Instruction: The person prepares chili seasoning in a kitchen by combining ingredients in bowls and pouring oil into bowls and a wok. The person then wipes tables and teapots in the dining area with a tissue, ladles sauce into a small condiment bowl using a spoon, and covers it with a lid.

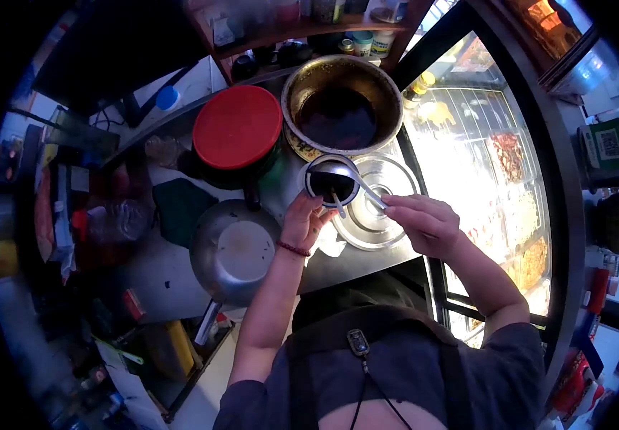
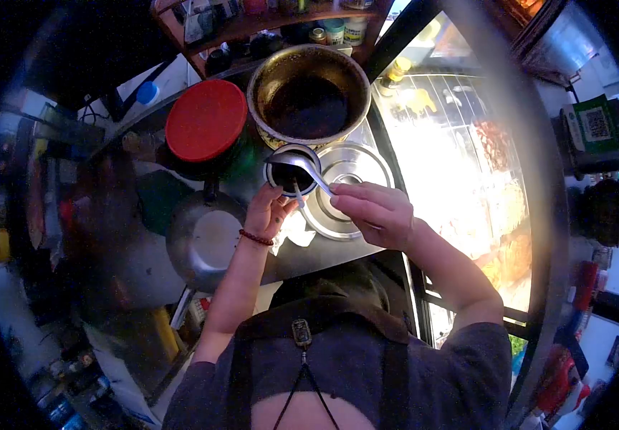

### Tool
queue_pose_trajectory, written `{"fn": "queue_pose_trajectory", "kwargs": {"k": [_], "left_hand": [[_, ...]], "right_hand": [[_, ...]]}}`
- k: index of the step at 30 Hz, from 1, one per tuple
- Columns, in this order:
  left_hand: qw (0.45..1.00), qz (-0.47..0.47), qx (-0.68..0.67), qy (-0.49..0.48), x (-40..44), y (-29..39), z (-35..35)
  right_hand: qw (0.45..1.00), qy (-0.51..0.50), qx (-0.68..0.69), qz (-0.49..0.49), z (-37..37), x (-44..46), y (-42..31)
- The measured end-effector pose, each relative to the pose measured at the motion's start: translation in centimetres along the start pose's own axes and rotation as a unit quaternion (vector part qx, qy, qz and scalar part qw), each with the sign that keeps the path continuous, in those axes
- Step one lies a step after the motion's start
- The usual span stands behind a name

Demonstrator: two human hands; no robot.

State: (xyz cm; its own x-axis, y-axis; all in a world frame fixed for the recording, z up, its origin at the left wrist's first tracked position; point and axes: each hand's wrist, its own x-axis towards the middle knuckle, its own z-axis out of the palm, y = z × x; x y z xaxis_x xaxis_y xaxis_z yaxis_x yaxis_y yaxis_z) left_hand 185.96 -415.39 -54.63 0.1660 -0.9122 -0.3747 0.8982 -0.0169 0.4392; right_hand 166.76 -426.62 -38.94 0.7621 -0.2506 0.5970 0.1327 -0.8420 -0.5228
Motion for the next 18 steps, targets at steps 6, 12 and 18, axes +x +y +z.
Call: {"fn": "queue_pose_trajectory", "kwargs": {"k": [6,12,18], "left_hand": [[1.0,0.018,-0.009,-0.005,-0.1,0.3,0.5],[1.0,0.022,-0.003,0.011,-0.2,0.3,0.5],[0.999,0.02,-0.011,-0.034,-0.3,0.6,0.7]], "right_hand": [[1.0,0.003,-0.028,-0.013,-0.2,0.1,-0.8],[0.981,0.077,0.1,0.144,0.2,-1.1,-0.4],[0.762,0.334,0.328,0.448,1.1,-0.8,4.2]]}}
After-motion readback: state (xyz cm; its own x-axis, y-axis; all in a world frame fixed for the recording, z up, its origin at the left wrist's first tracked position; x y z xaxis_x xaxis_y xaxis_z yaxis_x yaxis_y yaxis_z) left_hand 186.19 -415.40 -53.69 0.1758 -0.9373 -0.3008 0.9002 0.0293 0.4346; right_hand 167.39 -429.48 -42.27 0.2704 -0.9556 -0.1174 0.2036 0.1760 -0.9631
